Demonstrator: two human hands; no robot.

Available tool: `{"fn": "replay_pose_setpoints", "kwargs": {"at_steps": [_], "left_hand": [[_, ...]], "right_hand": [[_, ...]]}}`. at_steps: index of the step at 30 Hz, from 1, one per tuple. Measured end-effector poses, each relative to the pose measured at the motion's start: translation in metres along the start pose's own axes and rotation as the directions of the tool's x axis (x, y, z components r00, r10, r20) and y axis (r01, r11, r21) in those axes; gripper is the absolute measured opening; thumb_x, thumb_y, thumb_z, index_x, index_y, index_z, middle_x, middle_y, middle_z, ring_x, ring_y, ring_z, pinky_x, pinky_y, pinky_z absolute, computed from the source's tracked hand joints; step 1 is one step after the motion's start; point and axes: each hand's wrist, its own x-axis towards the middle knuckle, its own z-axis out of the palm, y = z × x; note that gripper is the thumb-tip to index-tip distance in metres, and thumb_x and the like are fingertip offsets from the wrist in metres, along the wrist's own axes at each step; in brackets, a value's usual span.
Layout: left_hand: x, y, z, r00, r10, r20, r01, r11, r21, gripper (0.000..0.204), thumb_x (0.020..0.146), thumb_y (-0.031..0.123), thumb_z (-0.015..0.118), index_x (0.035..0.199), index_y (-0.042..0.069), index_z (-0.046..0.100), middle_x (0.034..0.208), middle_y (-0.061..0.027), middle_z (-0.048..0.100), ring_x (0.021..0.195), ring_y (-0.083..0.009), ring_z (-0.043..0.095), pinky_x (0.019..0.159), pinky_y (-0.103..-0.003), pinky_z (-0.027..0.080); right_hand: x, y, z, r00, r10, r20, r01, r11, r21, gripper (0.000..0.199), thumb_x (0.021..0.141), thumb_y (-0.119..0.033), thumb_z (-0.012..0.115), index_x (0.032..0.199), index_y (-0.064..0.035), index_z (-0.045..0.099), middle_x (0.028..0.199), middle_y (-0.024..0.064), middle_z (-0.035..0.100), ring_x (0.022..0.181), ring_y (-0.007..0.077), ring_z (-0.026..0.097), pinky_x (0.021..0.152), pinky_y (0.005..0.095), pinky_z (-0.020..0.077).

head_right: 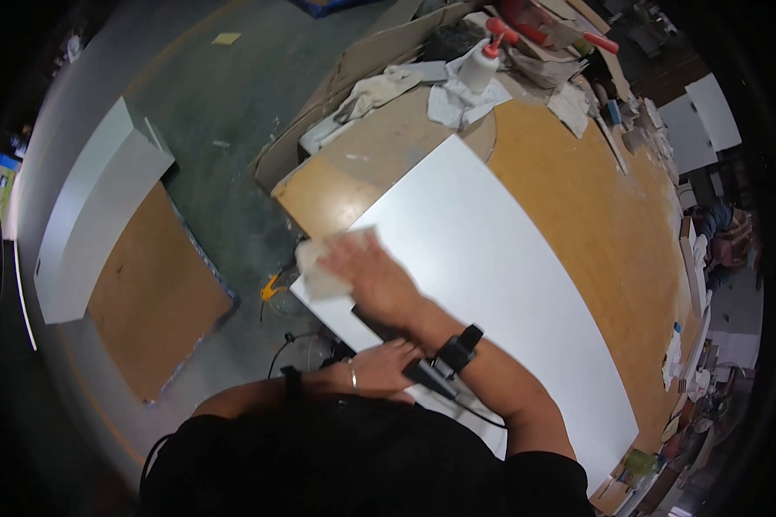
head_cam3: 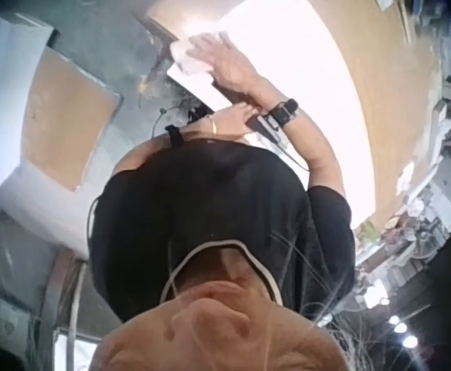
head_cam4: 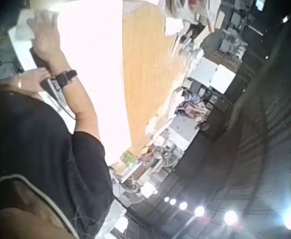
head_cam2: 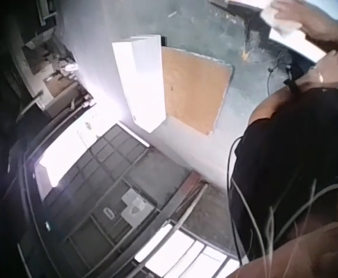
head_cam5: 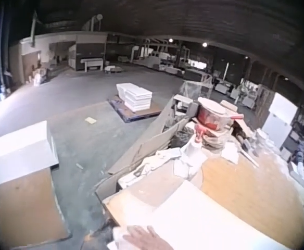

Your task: The recorder cleans and scrapes adhesive residue from white furniture panels at a workshop table.

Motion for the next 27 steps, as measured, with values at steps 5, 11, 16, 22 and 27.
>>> {"fn": "replay_pose_setpoints", "kwargs": {"at_steps": [5, 11, 16, 22, 27], "left_hand": [[0.015, -0.001, 0.013, 0.986, -0.066, 0.155, 0.098, 0.973, -0.21, 0.046, 0.072, 0.04, 0.064, 0.106, 0.009, 0.056, 0.102, -0.0182, 0.054, 0.106, -0.033, 0.047, 0.091, -0.045, 0.036], [-0.001, 0.022, 0.034, 0.829, 0.077, -0.554, -0.111, 0.993, -0.027, 0.025, 0.065, 0.013, 0.06, 0.086, -0.001, 0.058, 0.086, -0.0118, 0.055, 0.085, -0.0286, 0.052, 0.079, -0.038, 0.042], [-0.055, -0.004, -0.005, 0.184, -0.523, -0.832, 0.354, 0.825, -0.44, 0.024, 0.068, 0.002, 0.061, 0.091, 0.004, 0.056, 0.091, -0.0115, 0.054, 0.086, -0.0281, 0.052, 0.075, -0.035, 0.041], [-0.069, -0.046, -0.026, 0.275, -0.944, -0.182, -0.277, 0.104, -0.955, 0.04, 0.088, 0.012, 0.053, 0.124, -0.004, 0.044, 0.103, -0.0098, 0.058, 0.082, -0.0115, 0.055, 0.067, -0.021, 0.048], [-0.069, -0.053, -0.019, 0.3, -0.918, -0.259, -0.352, 0.146, -0.925, 0.029, 0.092, 0.012, 0.044, 0.116, -0.003, 0.05, 0.096, -0.0065, 0.06, 0.079, -0.0118, 0.057, 0.068, -0.024, 0.047]], "right_hand": [[0.011, 0.033, -0.018, 0.943, 0.302, -0.139, -0.299, 0.953, 0.043, 0.052, 0.079, -0.006, 0.057, 0.128, -0.0126, 0.042, 0.137, 0.0163, 0.035, 0.13, 0.0334, 0.027, 0.107, 0.0483, 0.0129], [0.0, -0.023, -0.002, 0.938, 0.341, -0.058, -0.331, 0.935, 0.131, 0.055, 0.079, -0.008, 0.057, 0.13, -0.0137, 0.038, 0.14, 0.0169, 0.029, 0.131, 0.037, 0.023, 0.107, 0.0491, 0.0111], [0.004, -0.007, 0.005, 0.885, 0.421, -0.2, -0.431, 0.902, -0.007, 0.056, 0.078, -0.011, 0.059, 0.13, -0.0126, 0.038, 0.14, 0.0153, 0.03, 0.13, 0.0361, 0.024, 0.106, 0.048, 0.0132], [0.005, -0.009, 0.007, 0.884, 0.405, -0.234, -0.43, 0.9, -0.066, 0.057, 0.078, -0.012, 0.06, 0.131, -0.0132, 0.039, 0.14, 0.0134, 0.031, 0.13, 0.0337, 0.025, 0.106, 0.0465, 0.014], [0.006, -0.01, 0.009, 0.884, 0.406, -0.234, -0.426, 0.904, -0.042, 0.057, 0.078, -0.016, 0.061, 0.131, -0.0142, 0.038, 0.14, 0.0125, 0.031, 0.13, 0.0322, 0.026, 0.107, 0.0454, 0.0139]]}}
